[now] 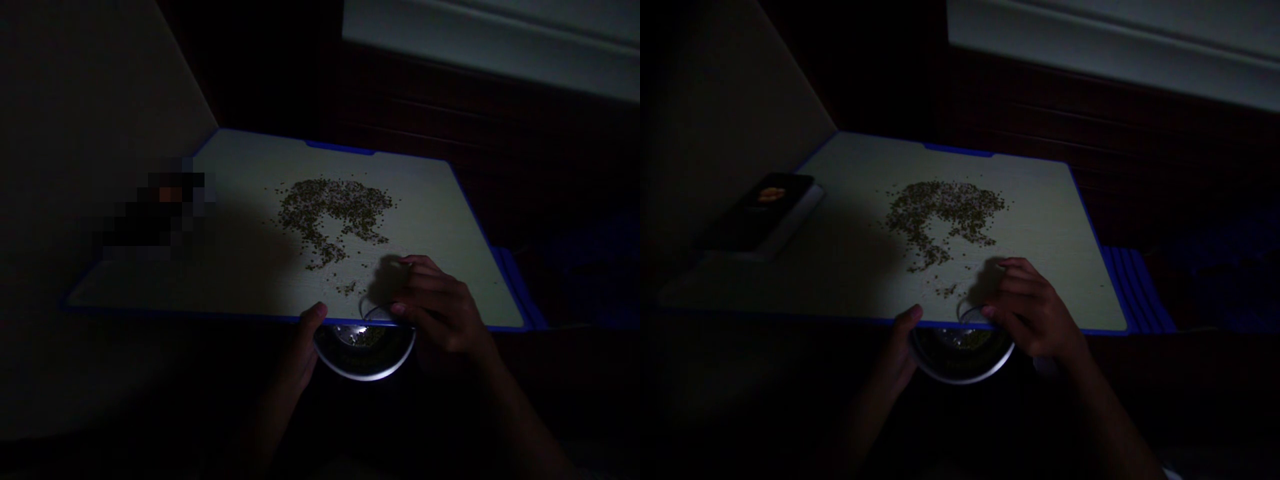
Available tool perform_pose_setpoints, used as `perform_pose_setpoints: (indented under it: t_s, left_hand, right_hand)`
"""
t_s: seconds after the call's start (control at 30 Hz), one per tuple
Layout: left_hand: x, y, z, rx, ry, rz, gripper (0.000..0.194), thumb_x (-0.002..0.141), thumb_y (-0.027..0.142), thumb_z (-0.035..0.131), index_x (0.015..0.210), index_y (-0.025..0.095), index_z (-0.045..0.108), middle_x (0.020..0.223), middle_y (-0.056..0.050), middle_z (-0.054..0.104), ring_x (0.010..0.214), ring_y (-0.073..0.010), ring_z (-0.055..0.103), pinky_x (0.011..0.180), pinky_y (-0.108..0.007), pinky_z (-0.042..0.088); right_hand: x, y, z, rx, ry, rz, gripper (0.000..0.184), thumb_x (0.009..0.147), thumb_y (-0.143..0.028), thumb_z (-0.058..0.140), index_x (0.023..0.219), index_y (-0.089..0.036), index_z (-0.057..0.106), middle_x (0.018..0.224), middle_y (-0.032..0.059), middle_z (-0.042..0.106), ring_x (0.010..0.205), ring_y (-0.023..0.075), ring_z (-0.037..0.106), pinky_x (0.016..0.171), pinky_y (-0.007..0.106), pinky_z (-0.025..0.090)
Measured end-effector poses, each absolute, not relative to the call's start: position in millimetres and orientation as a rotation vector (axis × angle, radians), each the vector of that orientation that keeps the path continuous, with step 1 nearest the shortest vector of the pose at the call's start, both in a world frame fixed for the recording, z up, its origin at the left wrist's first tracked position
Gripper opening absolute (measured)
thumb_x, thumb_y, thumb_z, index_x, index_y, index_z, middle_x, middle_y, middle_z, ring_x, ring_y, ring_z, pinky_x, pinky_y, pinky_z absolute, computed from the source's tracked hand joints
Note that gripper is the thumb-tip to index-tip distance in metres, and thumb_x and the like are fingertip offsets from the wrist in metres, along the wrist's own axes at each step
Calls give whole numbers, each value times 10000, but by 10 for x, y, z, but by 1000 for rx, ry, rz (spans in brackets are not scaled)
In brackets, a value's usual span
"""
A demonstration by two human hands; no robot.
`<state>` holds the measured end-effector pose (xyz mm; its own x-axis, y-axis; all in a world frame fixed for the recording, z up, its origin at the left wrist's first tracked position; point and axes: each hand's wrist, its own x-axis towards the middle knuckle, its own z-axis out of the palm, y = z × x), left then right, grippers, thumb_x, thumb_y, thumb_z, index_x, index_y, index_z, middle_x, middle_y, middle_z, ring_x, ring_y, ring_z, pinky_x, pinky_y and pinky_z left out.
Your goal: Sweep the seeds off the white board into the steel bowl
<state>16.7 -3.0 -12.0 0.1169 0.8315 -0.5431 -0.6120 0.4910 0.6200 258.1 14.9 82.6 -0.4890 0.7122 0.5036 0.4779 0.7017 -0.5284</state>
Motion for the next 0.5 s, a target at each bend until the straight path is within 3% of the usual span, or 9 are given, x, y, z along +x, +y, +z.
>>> perform_pose_setpoints:
  t_s: [0.23, 0.5]
  left_hand:
    - [160, -40, -151, 298, 986, 1068, 427, 772, 516, 885, 971, 140, 843, 1002, -141, 874, 1207, -417, 748, 1114, -512, 532]
    - [177, -46, -110, 279, 979, 1123, 395, 751, 483, 910, 972, 167, 825, 1136, -150, 864, 1316, -419, 694, 1165, -503, 505]
  right_hand:
    - [2592, 154, 818, -888, -2185, 426, 134, 982, -207, 694, 1017, -277, 803, 817, -4, 748, 774, 219, 710, 1083, 592, 541]
    - [2588, 139, 809, -911, -2129, 414, 146, 970, -186, 695, 1017, -270, 804, 850, 4, 743, 835, 226, 710, 1090, 584, 533]
